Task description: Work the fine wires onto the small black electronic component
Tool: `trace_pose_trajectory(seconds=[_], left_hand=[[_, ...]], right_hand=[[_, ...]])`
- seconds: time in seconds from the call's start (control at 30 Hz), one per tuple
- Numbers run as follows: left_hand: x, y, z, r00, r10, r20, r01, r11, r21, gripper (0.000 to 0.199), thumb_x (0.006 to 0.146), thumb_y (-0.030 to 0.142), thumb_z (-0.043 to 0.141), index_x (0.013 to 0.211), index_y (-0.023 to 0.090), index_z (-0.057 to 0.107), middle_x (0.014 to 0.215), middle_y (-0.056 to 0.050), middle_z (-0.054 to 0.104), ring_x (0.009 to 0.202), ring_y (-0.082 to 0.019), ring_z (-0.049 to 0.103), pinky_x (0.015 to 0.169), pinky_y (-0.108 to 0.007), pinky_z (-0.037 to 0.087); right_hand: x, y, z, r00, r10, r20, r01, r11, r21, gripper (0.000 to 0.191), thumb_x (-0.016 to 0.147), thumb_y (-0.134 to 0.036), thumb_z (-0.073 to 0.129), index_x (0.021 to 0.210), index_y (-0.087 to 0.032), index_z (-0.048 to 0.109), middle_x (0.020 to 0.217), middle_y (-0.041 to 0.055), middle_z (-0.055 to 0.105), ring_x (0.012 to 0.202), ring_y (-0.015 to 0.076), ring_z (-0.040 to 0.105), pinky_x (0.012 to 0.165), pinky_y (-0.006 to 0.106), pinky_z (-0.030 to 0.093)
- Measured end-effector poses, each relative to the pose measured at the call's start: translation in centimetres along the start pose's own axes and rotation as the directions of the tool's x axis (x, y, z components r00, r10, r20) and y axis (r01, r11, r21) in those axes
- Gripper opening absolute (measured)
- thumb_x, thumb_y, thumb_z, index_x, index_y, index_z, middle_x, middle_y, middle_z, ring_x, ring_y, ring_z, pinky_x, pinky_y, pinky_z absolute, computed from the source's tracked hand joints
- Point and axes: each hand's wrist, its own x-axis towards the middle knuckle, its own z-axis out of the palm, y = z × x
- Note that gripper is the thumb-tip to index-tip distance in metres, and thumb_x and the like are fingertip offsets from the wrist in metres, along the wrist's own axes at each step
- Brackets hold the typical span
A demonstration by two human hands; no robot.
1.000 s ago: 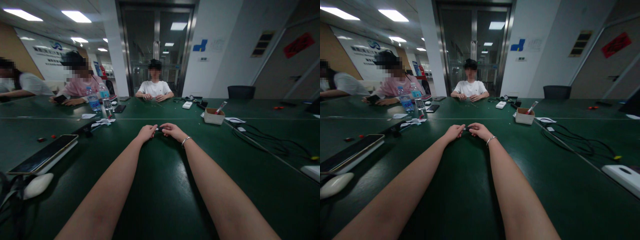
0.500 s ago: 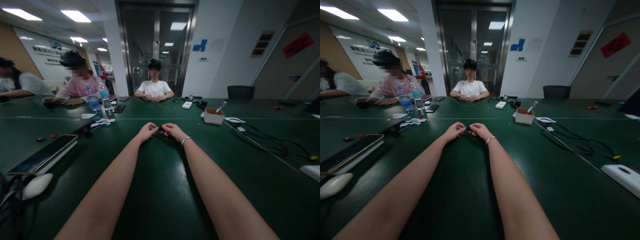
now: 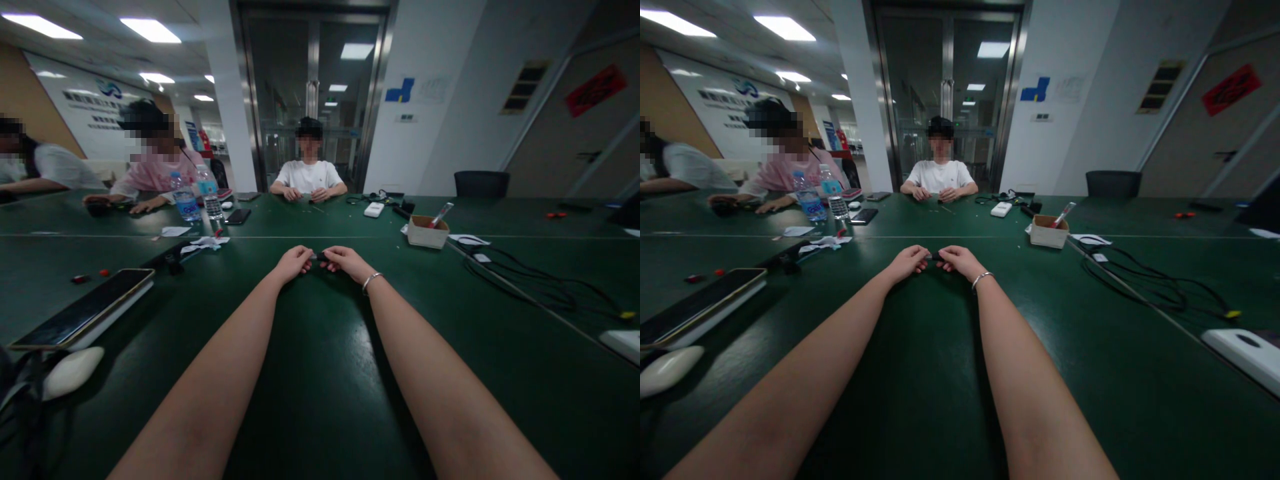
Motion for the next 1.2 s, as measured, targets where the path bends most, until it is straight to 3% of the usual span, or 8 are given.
trace_pose_trajectory(seconds=[0.1, 0.23, 0.4, 0.57, 0.73, 0.93, 1.1, 1.2], left_hand=[[-0.36, 0.19, -0.14, 0.998, 0.055, 0.018, -0.055, 0.998, -0.011, 0.015, 0.078, 0.026, 0.063, 0.085, 0.015, 0.057, 0.073, -0.002, 0.059, 0.064, -0.010, 0.055, 0.052, -0.019, 0.043], [-0.70, 0.50, -0.25, 0.997, 0.069, 0.031, -0.068, 0.997, -0.030, 0.029, 0.068, 0.025, 0.074, 0.091, 0.014, 0.059, 0.085, -0.005, 0.063, 0.077, -0.014, 0.060, 0.060, -0.023, 0.047], [-0.43, 0.27, -0.08, 0.999, 0.008, 0.050, -0.007, 1.000, -0.013, 0.027, 0.080, 0.038, 0.060, 0.085, 0.012, 0.061, 0.073, -0.006, 0.064, 0.065, -0.013, 0.060, 0.059, -0.025, 0.045], [-0.55, 0.28, -0.10, 0.992, 0.118, 0.041, -0.118, 0.993, 0.000, 0.025, 0.072, 0.030, 0.070, 0.090, 0.015, 0.061, 0.079, -0.005, 0.065, 0.069, -0.013, 0.060, 0.056, -0.022, 0.044], [-0.49, 0.34, -0.03, 1.000, 0.008, 0.021, -0.007, 0.999, -0.040, 0.022, 0.080, 0.035, 0.060, 0.085, 0.014, 0.061, 0.073, -0.006, 0.066, 0.067, -0.013, 0.062, 0.057, -0.023, 0.045], [-0.55, 0.13, -0.24, 0.991, 0.133, 0.025, -0.132, 0.990, -0.046, 0.030, 0.067, 0.033, 0.073, 0.089, 0.015, 0.062, 0.085, -0.006, 0.067, 0.078, -0.016, 0.063, 0.059, -0.023, 0.047], [-0.16, -0.16, -0.13, 0.998, 0.062, 0.007, -0.062, 0.998, -0.006, 0.028, 0.079, 0.040, 0.059, 0.090, 0.015, 0.061, 0.087, -0.008, 0.068, 0.069, -0.014, 0.064, 0.048, -0.019, 0.039], [-0.05, -0.28, -0.15, 0.996, 0.085, 0.006, -0.085, 0.996, 0.018, 0.024, 0.076, 0.035, 0.064, 0.086, 0.014, 0.060, 0.079, -0.007, 0.066, 0.069, -0.015, 0.063, 0.050, -0.020, 0.040]], right_hand=[[0.03, 0.05, -0.06, 1.000, -0.002, 0.000, 0.002, 1.000, -0.008, 0.010, 0.089, -0.018, 0.057, 0.088, -0.011, 0.064, 0.069, 0.0037, 0.068, 0.050, 0.0051, 0.056, 0.051, 0.014, 0.047], [0.02, 0.06, -0.07, 1.000, -0.008, -0.001, 0.008, 1.000, -0.009, 0.010, 0.088, -0.018, 0.057, 0.090, -0.011, 0.064, 0.070, 0.0040, 0.068, 0.051, 0.0053, 0.056, 0.051, 0.014, 0.047], [0.02, 0.05, -0.04, 1.000, -0.007, -0.006, 0.007, 1.000, -0.013, 0.009, 0.088, -0.019, 0.058, 0.089, -0.011, 0.064, 0.069, 0.0036, 0.068, 0.051, 0.0055, 0.056, 0.051, 0.014, 0.047], [0.03, 0.13, -0.09, 1.000, -0.012, 0.004, 0.012, 1.000, -0.008, 0.010, 0.088, -0.020, 0.059, 0.091, -0.012, 0.064, 0.072, 0.0041, 0.069, 0.052, 0.0055, 0.056, 0.051, 0.014, 0.047], [-0.03, 0.01, 0.01, 1.000, -0.006, -0.005, 0.006, 1.000, 0.001, 0.008, 0.088, -0.017, 0.058, 0.090, -0.012, 0.064, 0.070, 0.0032, 0.068, 0.050, 0.0056, 0.056, 0.050, 0.015, 0.047], [-0.11, -0.34, 0.20, 1.000, 0.014, -0.009, -0.014, 1.000, -0.009, 0.009, 0.089, -0.014, 0.055, 0.092, -0.012, 0.063, 0.070, 0.0034, 0.069, 0.049, 0.0051, 0.056, 0.049, 0.014, 0.047], [-0.18, -0.41, 0.24, 1.000, 0.017, -0.011, -0.018, 1.000, -0.014, 0.009, 0.087, -0.013, 0.057, 0.093, -0.012, 0.063, 0.069, 0.0021, 0.068, 0.049, 0.0050, 0.055, 0.049, 0.013, 0.047], [-0.26, -0.45, 0.26, 1.000, 0.015, -0.008, -0.015, 1.000, -0.023, 0.009, 0.086, -0.013, 0.059, 0.094, -0.012, 0.064, 0.070, 0.0023, 0.068, 0.050, 0.0051, 0.055, 0.049, 0.014, 0.047]])
